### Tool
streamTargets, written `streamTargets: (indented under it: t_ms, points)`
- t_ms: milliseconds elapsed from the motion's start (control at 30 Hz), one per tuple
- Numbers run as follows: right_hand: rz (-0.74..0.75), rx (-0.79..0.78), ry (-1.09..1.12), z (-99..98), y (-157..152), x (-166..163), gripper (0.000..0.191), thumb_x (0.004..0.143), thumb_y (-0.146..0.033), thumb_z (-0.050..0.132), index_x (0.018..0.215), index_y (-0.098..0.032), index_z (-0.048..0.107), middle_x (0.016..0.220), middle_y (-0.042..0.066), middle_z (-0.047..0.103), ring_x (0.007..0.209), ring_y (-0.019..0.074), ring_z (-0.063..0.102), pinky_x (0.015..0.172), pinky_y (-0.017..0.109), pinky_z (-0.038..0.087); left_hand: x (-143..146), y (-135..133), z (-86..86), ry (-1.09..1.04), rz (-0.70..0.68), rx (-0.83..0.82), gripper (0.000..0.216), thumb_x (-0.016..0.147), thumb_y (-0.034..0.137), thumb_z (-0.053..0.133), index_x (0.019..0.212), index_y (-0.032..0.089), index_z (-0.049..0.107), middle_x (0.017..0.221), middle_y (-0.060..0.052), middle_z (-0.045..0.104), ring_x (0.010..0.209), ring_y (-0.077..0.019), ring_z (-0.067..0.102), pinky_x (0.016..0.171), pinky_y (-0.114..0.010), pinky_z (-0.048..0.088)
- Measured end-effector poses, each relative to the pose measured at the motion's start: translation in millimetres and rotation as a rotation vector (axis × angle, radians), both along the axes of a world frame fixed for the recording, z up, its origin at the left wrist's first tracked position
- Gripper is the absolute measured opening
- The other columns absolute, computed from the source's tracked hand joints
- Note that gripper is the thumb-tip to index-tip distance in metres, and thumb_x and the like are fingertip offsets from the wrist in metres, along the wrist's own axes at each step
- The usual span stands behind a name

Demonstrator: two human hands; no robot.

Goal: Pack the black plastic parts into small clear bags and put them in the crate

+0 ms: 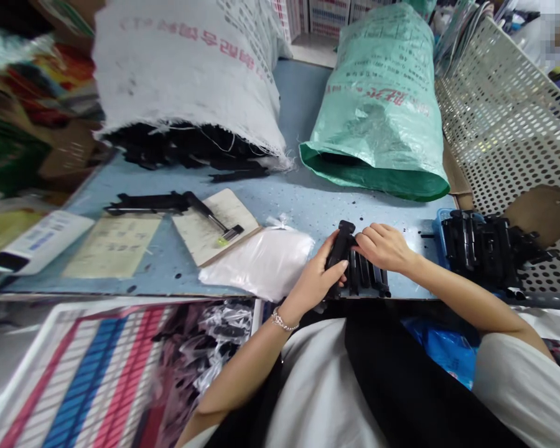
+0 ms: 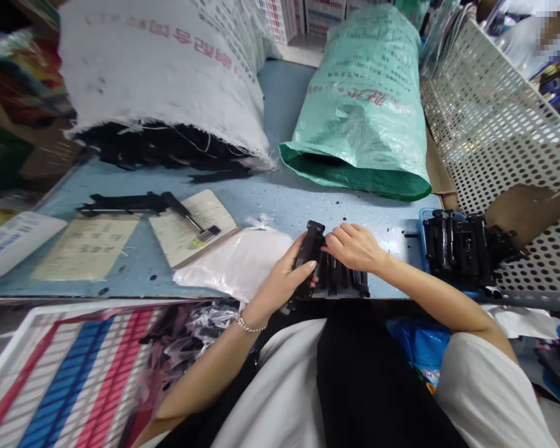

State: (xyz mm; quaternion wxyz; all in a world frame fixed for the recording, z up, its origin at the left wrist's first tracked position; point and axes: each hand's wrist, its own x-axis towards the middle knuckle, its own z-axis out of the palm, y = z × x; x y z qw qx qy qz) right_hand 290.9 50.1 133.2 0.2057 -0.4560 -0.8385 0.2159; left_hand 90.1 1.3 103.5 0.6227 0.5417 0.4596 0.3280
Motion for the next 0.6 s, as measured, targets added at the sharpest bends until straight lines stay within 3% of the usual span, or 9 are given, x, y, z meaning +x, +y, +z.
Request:
streamTargets:
  t_ms: [100,167,233,333,400,500,600]
  points:
    - [-0.08,-0.276,0.264,-12.2,-3.9,-9.9,0.059,0.1,-0.063,0.025,0.067,-0.022,0.052,0.052,-0.005,0.041,0.05,0.0128,0.038,0.044,0.025,0.033,2.0,-1.2,-3.5,0.056,0.047,0.081,0.08,0.092,0.041,0.056,0.16,0.024,0.017,0.105,-0.007,0.071,0.074,-0.0186,0.068,0.075,-0.037,0.061]
    - [-0.074,-0.435,0.308,-17.3,-5.4,-12.5,0.064,0.102,-0.061,0.01,0.07,-0.023,0.05,0.049,-0.007,0.037,0.044,0.0131,0.036,0.042,0.026,0.033,0.7,-0.4,-6.6,0.044,0.047,0.082,0.081,0.092,0.043,0.056,0.16,0.025,0.017,0.114,-0.009,0.069,0.075,-0.018,0.068,0.075,-0.037,0.061]
    - [-0.064,-0.425,0.239,-15.2,-3.5,-9.2,0.057,0.102,-0.062,0.02,0.077,-0.022,0.052,0.056,-0.003,0.048,0.05,0.0145,0.045,0.05,0.027,0.039,-2.0,1.2,-8.2,0.001,0.044,0.031,0.081,0.092,0.044,0.057,0.16,0.025,0.018,0.108,-0.008,0.069,0.072,-0.0177,0.067,0.07,-0.036,0.061]
    - [-0.032,-0.123,0.014,-3.4,4.7,1.3,0.044,0.096,-0.061,0.047,0.081,-0.02,0.056,0.078,0.007,0.061,0.078,0.0205,0.055,0.071,0.032,0.043,-4.6,3.0,-6.7,-0.058,0.048,-0.035,0.081,0.091,0.044,0.059,0.159,0.025,0.019,0.092,-0.004,0.068,0.068,-0.0187,0.066,0.065,-0.036,0.061]
    - [0.036,-0.038,-0.064,1.8,9.5,5.5,0.042,0.094,-0.059,0.053,0.078,-0.021,0.056,0.082,0.01,0.061,0.085,0.0231,0.054,0.077,0.035,0.042,-3.4,2.9,-4.5,-0.088,0.031,-0.05,0.08,0.091,0.045,0.058,0.159,0.026,0.021,0.087,-0.003,0.067,0.066,-0.0191,0.065,0.064,-0.037,0.061]
    - [-0.011,-0.247,0.137,-4.1,9.6,2.1,0.047,0.088,-0.065,0.058,0.07,-0.022,0.053,0.071,0.006,0.055,0.075,0.0198,0.051,0.07,0.032,0.041,0.8,1.3,-3.6,-0.078,0.033,-0.037,0.078,0.092,0.044,0.057,0.159,0.026,0.022,0.08,-0.002,0.066,0.064,-0.019,0.065,0.064,-0.037,0.062]
    - [-0.124,-0.492,0.359,-19.1,3.1,-7.5,0.058,0.092,-0.075,0.038,0.073,-0.022,0.053,0.059,-0.001,0.046,0.056,0.0148,0.043,0.054,0.028,0.036,2.8,1.2,-6.9,-0.045,0.091,0.007,0.079,0.091,0.041,0.059,0.159,0.026,0.021,0.091,-0.004,0.069,0.067,-0.0181,0.067,0.067,-0.037,0.063]
